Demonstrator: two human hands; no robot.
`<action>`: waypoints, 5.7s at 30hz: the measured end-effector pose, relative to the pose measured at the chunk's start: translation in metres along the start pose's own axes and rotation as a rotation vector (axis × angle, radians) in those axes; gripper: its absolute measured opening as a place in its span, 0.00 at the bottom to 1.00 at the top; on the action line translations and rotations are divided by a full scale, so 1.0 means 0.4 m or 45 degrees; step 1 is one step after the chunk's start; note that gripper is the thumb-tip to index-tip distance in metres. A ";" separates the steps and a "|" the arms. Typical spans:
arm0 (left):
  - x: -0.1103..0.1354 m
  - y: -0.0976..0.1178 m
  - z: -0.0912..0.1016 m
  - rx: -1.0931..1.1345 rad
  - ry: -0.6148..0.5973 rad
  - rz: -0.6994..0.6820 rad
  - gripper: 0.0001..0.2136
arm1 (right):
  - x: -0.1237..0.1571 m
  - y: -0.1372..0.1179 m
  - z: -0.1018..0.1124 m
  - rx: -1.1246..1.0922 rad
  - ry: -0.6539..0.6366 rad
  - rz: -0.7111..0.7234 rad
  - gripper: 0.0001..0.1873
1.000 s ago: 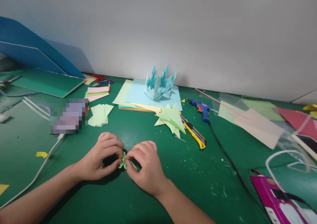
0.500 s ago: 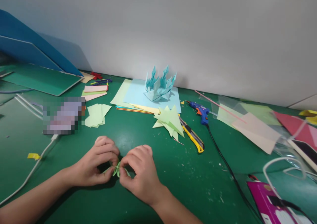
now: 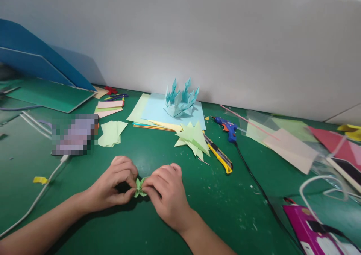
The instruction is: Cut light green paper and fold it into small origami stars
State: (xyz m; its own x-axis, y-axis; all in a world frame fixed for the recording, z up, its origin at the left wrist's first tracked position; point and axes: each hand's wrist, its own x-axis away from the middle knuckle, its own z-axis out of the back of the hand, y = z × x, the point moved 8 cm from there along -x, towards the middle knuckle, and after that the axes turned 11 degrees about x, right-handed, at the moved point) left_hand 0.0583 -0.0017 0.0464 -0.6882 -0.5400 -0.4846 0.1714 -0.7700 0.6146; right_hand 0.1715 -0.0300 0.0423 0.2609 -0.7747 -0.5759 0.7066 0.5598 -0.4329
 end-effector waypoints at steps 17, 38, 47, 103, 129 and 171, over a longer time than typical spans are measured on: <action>0.010 0.037 0.051 -0.126 0.302 -0.127 0.05 | -0.265 0.113 -0.069 0.489 -0.131 0.039 0.07; 0.013 0.012 0.037 -0.017 0.232 -0.043 0.04 | -0.048 0.354 0.164 0.650 0.108 -0.469 0.24; 0.006 0.010 0.032 -0.045 0.251 -0.076 0.07 | -0.036 0.354 0.163 0.704 0.266 -0.446 0.12; 0.067 -0.153 -0.041 1.131 0.504 1.073 0.23 | 0.019 0.079 -0.047 -0.367 -0.343 -0.154 0.19; 0.038 -0.118 -0.023 0.619 0.334 0.779 0.07 | 0.007 0.153 -0.038 -0.559 -0.122 -0.565 0.09; 0.036 -0.095 -0.044 0.743 0.326 0.863 0.08 | 0.027 0.116 -0.106 -1.095 -0.389 -0.810 0.14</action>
State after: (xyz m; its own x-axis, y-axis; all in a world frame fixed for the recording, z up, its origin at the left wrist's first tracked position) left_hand 0.0543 0.0139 0.0050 -0.3822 -0.9240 0.0122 0.0500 -0.0075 0.9987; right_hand 0.1794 0.0001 -0.0135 0.2481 -0.9665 0.0655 0.1084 -0.0395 -0.9933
